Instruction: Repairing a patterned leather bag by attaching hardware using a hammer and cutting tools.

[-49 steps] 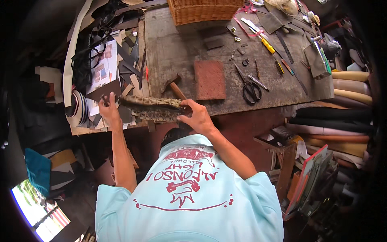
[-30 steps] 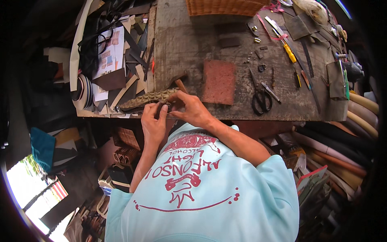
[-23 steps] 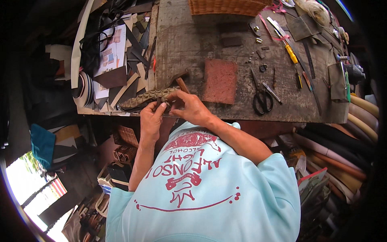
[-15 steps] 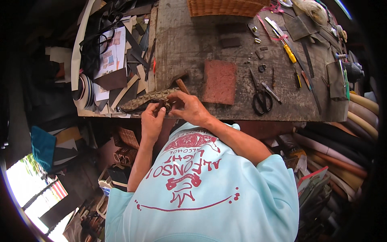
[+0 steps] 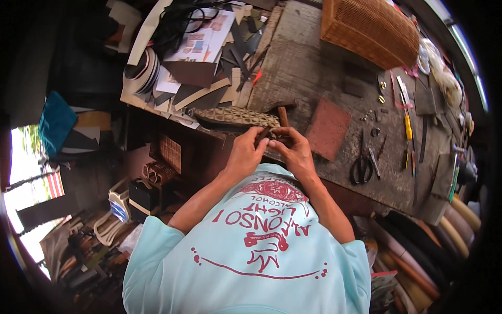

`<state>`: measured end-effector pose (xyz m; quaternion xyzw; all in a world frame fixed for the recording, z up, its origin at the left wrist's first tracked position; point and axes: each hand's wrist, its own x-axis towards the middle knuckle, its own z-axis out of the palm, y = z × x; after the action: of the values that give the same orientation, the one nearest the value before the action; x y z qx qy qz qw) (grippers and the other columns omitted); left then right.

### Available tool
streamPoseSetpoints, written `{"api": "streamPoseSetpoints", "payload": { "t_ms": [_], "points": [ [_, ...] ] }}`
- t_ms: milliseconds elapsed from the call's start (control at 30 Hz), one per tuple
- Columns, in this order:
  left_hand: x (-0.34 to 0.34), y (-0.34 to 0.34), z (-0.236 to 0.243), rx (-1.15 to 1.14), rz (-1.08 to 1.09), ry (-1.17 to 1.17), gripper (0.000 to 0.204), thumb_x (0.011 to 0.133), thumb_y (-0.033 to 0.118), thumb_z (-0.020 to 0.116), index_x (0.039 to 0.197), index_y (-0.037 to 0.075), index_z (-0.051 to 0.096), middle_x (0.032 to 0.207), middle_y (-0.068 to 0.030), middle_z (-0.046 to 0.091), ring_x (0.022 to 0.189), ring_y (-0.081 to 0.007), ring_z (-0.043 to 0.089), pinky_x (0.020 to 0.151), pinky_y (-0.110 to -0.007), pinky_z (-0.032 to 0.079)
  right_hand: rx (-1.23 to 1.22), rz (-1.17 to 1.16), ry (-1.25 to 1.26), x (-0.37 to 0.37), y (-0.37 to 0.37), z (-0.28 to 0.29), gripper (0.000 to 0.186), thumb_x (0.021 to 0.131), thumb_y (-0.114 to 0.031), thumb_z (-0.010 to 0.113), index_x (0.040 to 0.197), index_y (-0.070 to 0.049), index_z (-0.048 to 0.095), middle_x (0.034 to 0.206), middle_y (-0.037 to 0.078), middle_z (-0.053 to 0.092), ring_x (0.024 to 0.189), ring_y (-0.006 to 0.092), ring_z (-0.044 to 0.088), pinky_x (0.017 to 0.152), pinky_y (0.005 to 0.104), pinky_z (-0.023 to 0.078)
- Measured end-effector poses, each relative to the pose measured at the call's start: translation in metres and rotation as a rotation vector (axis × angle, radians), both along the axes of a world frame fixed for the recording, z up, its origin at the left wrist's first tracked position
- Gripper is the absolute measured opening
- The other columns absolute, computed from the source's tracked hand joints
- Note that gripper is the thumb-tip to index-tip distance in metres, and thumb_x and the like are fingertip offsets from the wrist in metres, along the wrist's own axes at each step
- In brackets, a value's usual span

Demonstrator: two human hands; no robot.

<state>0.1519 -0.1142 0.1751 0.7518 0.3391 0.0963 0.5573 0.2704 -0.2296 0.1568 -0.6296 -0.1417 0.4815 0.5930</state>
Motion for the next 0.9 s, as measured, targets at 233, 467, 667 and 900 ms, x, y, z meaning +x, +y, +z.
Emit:
{"api": "streamPoseSetpoints", "payload": {
  "t_ms": [233, 467, 667, 900],
  "points": [
    [-0.002, 0.002, -0.003, 0.182, -0.078, 0.002, 0.03, 0.088, 0.005, 0.064, 0.112, 0.003, 0.047, 0.088, -0.0226, 0.065, 0.084, -0.0444, 0.064, 0.067, -0.049, 0.049, 0.021, -0.072, 0.131, -0.007, 0.004, 0.006, 0.029, 0.088, -0.005, 0.073, 0.114, 0.0, 0.06, 0.101, 0.004, 0.061, 0.091, 0.0088, 0.062, 0.082, 0.0243, 0.052],
    [-0.025, 0.049, -0.003, 0.369, -0.093, 0.227, 0.021, 0.091, 0.006, 0.048, 0.112, 0.004, 0.046, 0.087, -0.022, 0.066, 0.077, -0.0427, 0.066, 0.067, -0.053, 0.052, -0.247, -0.081, -0.189, 0.0, 0.0, 0.007, 0.024, 0.089, -0.001, 0.067, 0.112, 0.002, 0.061, 0.092, 0.0, 0.057, 0.084, 0.009, 0.058, 0.081, 0.0254, 0.054],
    [-0.096, 0.16, -0.012, 0.484, 0.172, 0.113, 0.031, 0.087, 0.007, 0.067, 0.114, 0.003, 0.053, 0.09, -0.0215, 0.067, 0.086, -0.0425, 0.064, 0.074, -0.048, 0.049, -0.188, -0.089, -0.144, 0.018, -0.005, 0.004, 0.025, 0.089, -0.006, 0.066, 0.112, 0.002, 0.061, 0.089, 0.0, 0.057, 0.077, 0.0084, 0.058, 0.074, 0.0247, 0.052],
    [-0.125, 0.188, -0.053, -0.164, 0.505, -0.082, 0.031, 0.096, 0.031, 0.065, 0.094, 0.0, 0.066, 0.069, 0.0044, 0.05, 0.059, -0.005, 0.042, 0.053, -0.024, 0.033, -0.202, -0.132, -0.118, 0.022, 0.0, 0.006, 0.023, 0.09, -0.007, 0.064, 0.112, 0.002, 0.062, 0.091, 0.001, 0.057, 0.079, 0.0084, 0.057, 0.075, 0.0239, 0.051]
  ]
}}
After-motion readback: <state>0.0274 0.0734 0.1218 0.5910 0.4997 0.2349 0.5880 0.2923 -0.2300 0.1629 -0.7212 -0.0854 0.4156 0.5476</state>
